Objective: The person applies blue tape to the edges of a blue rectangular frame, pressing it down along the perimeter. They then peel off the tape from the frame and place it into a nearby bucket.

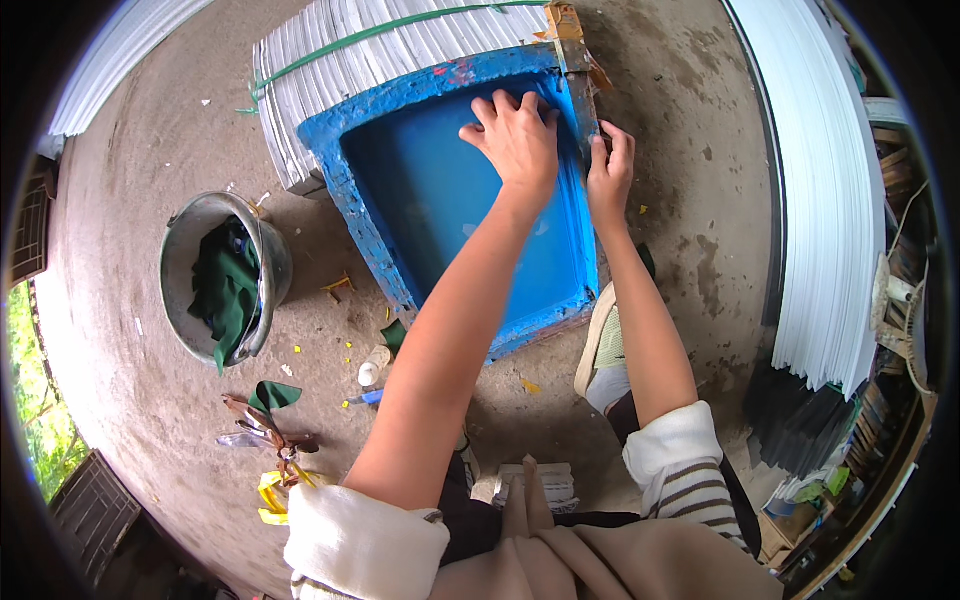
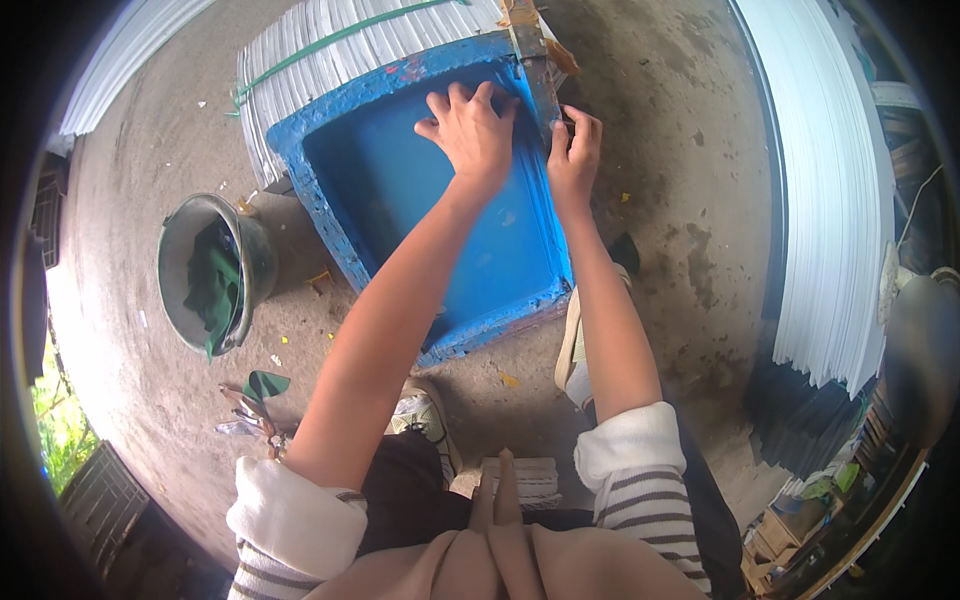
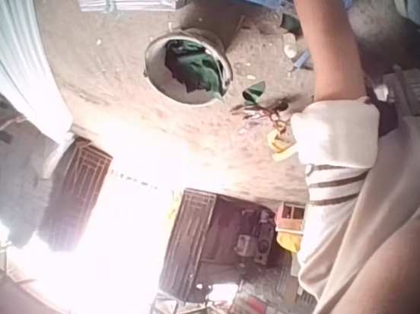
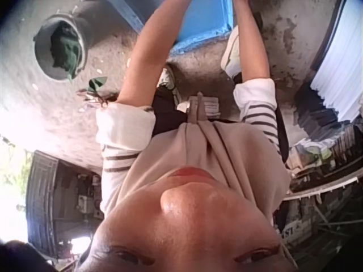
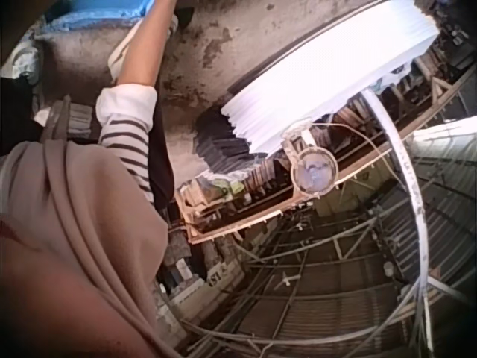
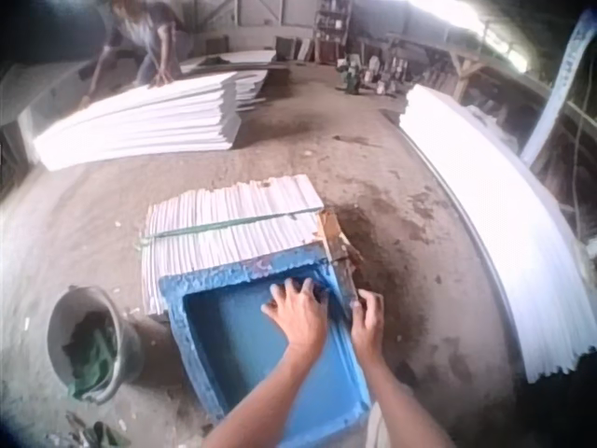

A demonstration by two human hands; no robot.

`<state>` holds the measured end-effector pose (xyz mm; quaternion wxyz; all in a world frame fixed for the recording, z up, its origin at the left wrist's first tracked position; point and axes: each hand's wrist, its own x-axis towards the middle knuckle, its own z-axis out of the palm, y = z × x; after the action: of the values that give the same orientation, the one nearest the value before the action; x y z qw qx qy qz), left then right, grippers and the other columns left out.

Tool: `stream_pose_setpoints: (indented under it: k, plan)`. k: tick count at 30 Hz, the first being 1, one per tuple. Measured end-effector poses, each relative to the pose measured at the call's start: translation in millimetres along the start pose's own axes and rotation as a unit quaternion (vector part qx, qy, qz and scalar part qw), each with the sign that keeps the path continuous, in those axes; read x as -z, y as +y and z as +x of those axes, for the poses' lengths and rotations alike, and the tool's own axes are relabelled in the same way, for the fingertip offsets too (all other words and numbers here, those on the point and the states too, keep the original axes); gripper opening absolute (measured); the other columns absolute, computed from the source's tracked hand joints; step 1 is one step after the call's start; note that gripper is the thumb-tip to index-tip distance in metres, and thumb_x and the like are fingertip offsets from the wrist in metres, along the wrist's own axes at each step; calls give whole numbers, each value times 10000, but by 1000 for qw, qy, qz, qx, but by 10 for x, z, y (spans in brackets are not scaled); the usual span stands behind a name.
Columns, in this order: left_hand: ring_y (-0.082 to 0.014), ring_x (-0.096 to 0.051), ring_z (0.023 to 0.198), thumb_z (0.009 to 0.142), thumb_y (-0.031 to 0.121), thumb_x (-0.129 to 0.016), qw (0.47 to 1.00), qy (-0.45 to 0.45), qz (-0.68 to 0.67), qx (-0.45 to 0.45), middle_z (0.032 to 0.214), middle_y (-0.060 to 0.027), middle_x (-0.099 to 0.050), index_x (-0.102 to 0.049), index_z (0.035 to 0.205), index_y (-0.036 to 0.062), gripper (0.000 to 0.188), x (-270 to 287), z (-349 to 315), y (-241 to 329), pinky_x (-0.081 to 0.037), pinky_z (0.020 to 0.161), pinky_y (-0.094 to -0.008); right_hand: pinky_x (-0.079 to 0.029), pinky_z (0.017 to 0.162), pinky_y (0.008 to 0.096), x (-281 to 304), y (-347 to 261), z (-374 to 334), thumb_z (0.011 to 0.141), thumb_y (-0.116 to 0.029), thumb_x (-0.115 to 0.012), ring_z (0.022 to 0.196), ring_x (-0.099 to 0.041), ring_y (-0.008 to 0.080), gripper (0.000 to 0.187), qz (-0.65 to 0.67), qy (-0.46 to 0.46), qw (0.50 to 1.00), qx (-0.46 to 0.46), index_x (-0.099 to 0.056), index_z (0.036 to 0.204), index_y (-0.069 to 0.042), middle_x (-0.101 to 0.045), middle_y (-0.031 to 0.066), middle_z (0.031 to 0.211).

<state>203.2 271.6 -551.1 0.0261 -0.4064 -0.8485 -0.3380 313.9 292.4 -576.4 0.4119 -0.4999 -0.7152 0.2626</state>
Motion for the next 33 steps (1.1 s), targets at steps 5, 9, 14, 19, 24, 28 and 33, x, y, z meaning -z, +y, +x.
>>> stream_pose_setpoints:
  k: [5, 9, 14, 19, 24, 28, 33]
  plan:
    - [-267, -491, 946, 734, 198, -685, 995, -28, -15, -93, 825, -42, -633, -663, 797, 82, 133, -44, 89, -121, -296, 842, -462, -461, 787, 368, -34, 56, -20, 927, -103, -500, 911, -559, 264, 222, 11, 1, 1000, 19, -535, 1127, -15, -514, 145, 1049]
    - [-267, -499, 924, 729, 170, -672, 994, -21, -73, -82, 809, -52, -633, -652, 778, 65, 118, -56, 81, -142, -294, 836, -459, -454, 796, 374, -18, -33, -36, 925, -90, -496, 917, -552, 270, 216, 13, 6, 1000, 25, -538, 1122, -11, -519, 144, 1035]
    - [-254, -508, 916, 740, 202, -689, 991, -37, -93, -86, 800, -18, -628, -647, 789, 91, 128, -39, 107, -178, -295, 815, -436, -432, 860, 353, 13, 33, -21, 943, -105, -453, 1003, -529, 250, 265, 47, -18, 999, 16, -525, 1184, -24, -511, 120, 1109]
    - [-244, -494, 978, 749, 206, -697, 969, -107, -52, -216, 994, -12, -595, -627, 1014, 124, 286, 151, 41, -392, -333, 867, -425, -395, 953, 334, 265, 194, 25, 955, -212, -503, 1102, -510, 220, 358, 99, -147, 974, -140, -500, 1257, -20, -507, 121, 1215]
    - [-249, -452, 1108, 758, 174, -682, 923, -108, -43, -366, 1155, -60, -503, -530, 1241, 119, 509, 351, -280, -737, -325, 994, -452, -383, 956, 295, 406, 315, -392, 954, -278, -539, 1080, -517, 151, 457, 55, -163, 966, -192, -462, 1326, -24, -567, 65, 1185]
    - [-268, -473, 1065, 814, 171, -641, 919, -293, -150, -218, 1102, -106, -513, -513, 1263, 53, 482, 515, -609, -645, -365, 958, -434, -366, 993, 311, 388, 262, -486, 956, -304, -534, 1159, -492, 176, 457, 68, -142, 970, -184, -472, 1313, -25, -536, 97, 1243]
    - [-238, -450, 972, 873, 215, -584, 842, -429, -317, 82, 998, -107, -487, -411, 1365, 7, 561, 536, -841, -400, -381, 893, -363, -374, 985, 329, 386, 279, -486, 950, -313, -540, 1155, -495, 206, 445, 80, -138, 972, -174, -490, 1291, -32, -507, 109, 1261]
